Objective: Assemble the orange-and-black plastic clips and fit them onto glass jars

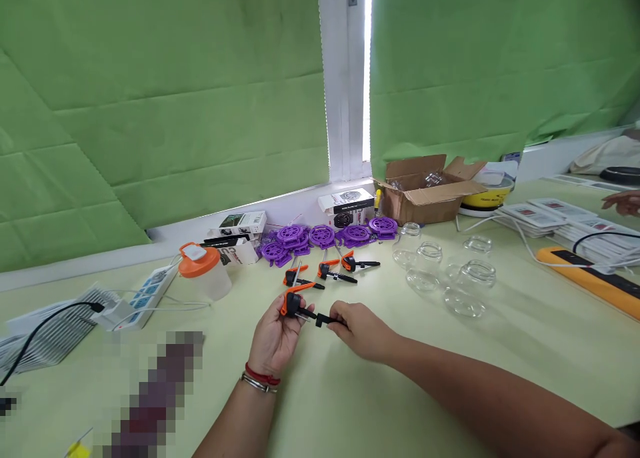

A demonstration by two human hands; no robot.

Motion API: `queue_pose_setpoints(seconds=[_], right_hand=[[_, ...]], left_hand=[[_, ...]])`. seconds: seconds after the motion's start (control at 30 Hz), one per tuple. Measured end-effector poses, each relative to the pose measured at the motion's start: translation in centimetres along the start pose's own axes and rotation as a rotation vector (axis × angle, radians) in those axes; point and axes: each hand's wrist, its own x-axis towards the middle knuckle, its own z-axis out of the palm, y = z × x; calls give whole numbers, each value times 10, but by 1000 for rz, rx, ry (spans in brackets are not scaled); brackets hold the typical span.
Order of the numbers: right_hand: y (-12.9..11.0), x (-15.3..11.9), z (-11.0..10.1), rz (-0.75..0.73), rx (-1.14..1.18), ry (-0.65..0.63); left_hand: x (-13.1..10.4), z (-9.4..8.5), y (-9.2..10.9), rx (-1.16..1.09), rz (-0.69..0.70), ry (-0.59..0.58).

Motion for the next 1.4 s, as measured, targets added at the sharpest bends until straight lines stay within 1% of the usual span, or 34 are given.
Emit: queue_pose_setpoints(seconds=[0.2, 0.4, 0.6, 0.7, 0.77, 0.83, 0.9, 1.03, 1.13, 1.23, 1.33, 1.4], right_hand=[[-1, -2, -2, -26, -4, 19], [-3, -4, -5, -58, -3, 19], [-3, -6, -3, -80, 38, 26], [-3, -6, -1, -81, 64, 40], [-3, -6, 1, -64, 87, 39], [-3, -7, 3, -50, 120, 22], [-2, -7, 6, -32, 185, -11], [-5, -10, 16, 23, 469, -93], [-11, -13, 22, 59, 682, -165], [-19, -18, 25, 82, 832, -227], [-25, -22, 25, 106, 958, -253], [-28, -23, 23, 114, 1033, -262]], left_hand=[[-1, 1, -2, 3, -18, -12], [-5, 5, -5, -5, -48, -20], [-8, 9, -10, -2, -15, -3], [-8, 9, -16, 62, 102, 21], [-9, 9, -18, 129, 187, 63], [-10, 9, -19, 204, 233, 116], [-12, 12, -17, 268, 278, 134], [-20, 18, -10, 404, 445, 88], [-27, 19, -9, 504, 554, 80], [-31, 16, -12, 553, 629, 51], [-33, 14, -15, 660, 710, -1], [-33, 14, -14, 716, 737, -16]])
